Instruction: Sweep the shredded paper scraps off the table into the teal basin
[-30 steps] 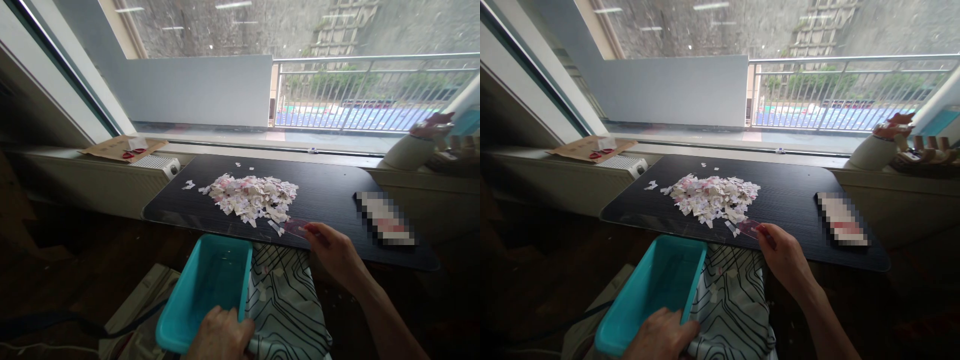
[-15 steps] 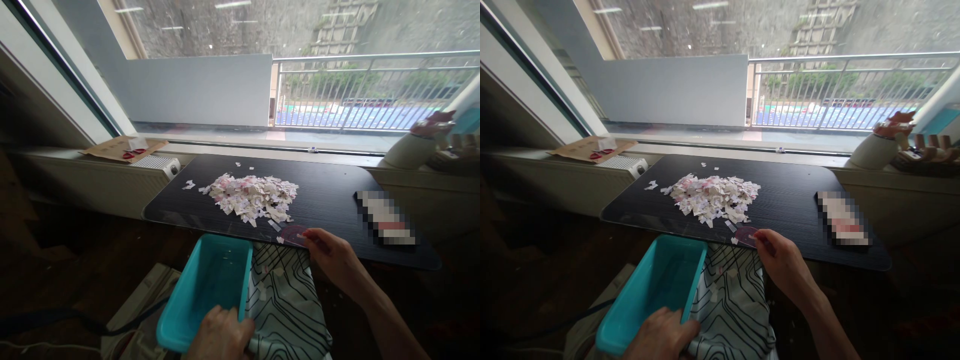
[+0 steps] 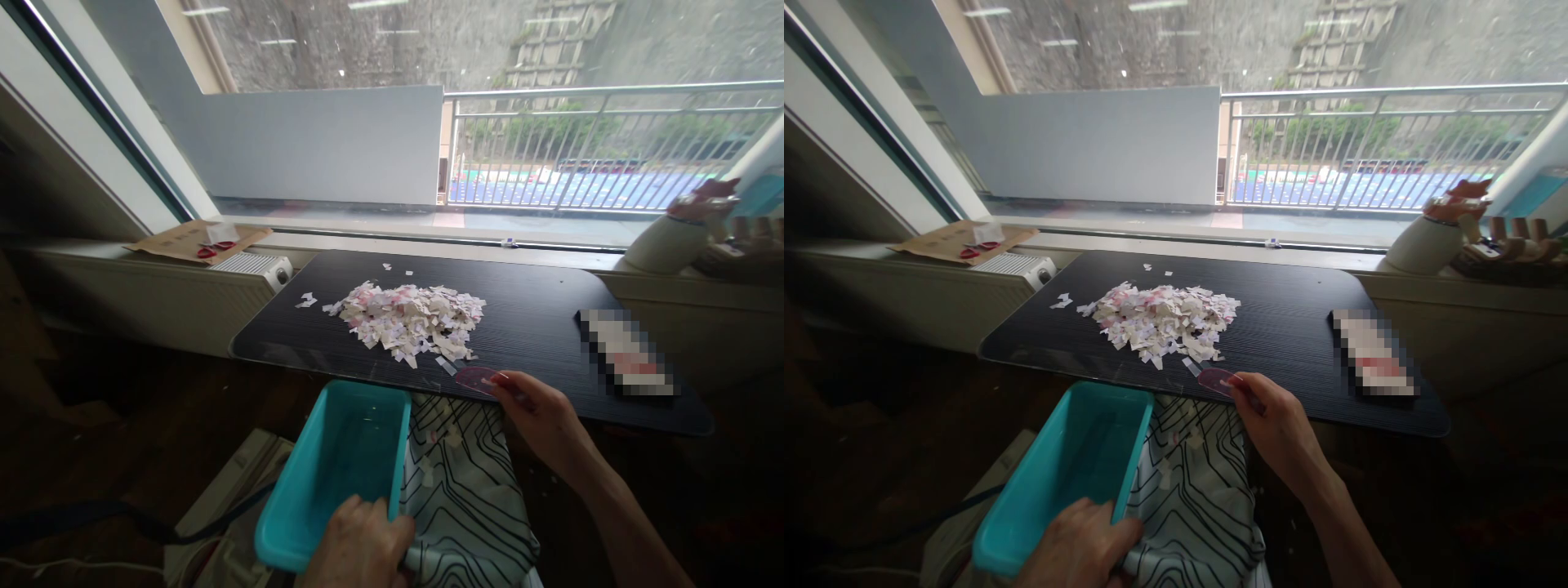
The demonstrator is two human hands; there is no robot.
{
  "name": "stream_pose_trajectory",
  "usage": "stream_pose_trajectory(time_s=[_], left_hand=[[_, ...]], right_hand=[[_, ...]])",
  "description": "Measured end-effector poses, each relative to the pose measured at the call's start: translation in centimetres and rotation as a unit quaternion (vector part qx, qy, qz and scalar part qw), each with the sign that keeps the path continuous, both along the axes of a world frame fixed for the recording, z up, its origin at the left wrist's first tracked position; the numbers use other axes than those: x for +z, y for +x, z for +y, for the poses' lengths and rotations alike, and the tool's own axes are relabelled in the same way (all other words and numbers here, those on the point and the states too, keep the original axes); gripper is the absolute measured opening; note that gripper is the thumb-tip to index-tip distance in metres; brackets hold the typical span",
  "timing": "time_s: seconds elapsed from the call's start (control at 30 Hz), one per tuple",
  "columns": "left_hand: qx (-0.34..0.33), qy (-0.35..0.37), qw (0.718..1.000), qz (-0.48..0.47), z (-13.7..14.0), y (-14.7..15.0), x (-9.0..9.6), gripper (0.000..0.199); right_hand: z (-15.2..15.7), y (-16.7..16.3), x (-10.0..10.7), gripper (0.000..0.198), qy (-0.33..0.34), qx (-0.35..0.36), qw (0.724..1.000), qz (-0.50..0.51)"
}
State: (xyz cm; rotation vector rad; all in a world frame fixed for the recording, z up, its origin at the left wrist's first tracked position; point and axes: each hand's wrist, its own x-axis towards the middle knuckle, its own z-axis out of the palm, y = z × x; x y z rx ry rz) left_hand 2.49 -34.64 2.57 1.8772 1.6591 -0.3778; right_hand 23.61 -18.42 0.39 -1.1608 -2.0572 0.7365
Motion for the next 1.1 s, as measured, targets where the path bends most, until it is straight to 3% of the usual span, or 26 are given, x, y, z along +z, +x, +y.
stream_pose_trajectory(time_s=[0.13, 0.4, 0.6, 0.87, 1.1], left_hand=[[0.0, 0.007, 1.0, 0.007, -0.1, 0.2, 0.0, 0.018], [0.02, 0.023, 0.999, 0.022, -0.3, 0.6, -0.1, 0.027], [0.029, 0.023, 0.999, 0.032, 0.0, 1.2, 0.1, 0.028], [0.035, 0.023, 0.999, 0.016, 0.3, 1.1, -0.3, 0.025], [-0.029, 0.02, 0.999, 0.013, 0.3, 0.6, 0.1, 0.019]], right_hand=[[-0.3, 0.1, 0.5, 0.018, -0.012, 0.043, 0.999, -0.026], [-0.6, 0.4, 1.0, 0.019, -0.014, 0.056, 0.998, -0.028], [0.7, -0.1, 1.0, 0.024, 0.059, 0.009, 0.998, -0.025], [1.8, -1.2, 1.3, 0.024, 0.075, 0.047, 0.995, -0.052], [1.5, -0.4, 0.7, 0.024, 0.079, -0.007, 0.996, -0.037]])
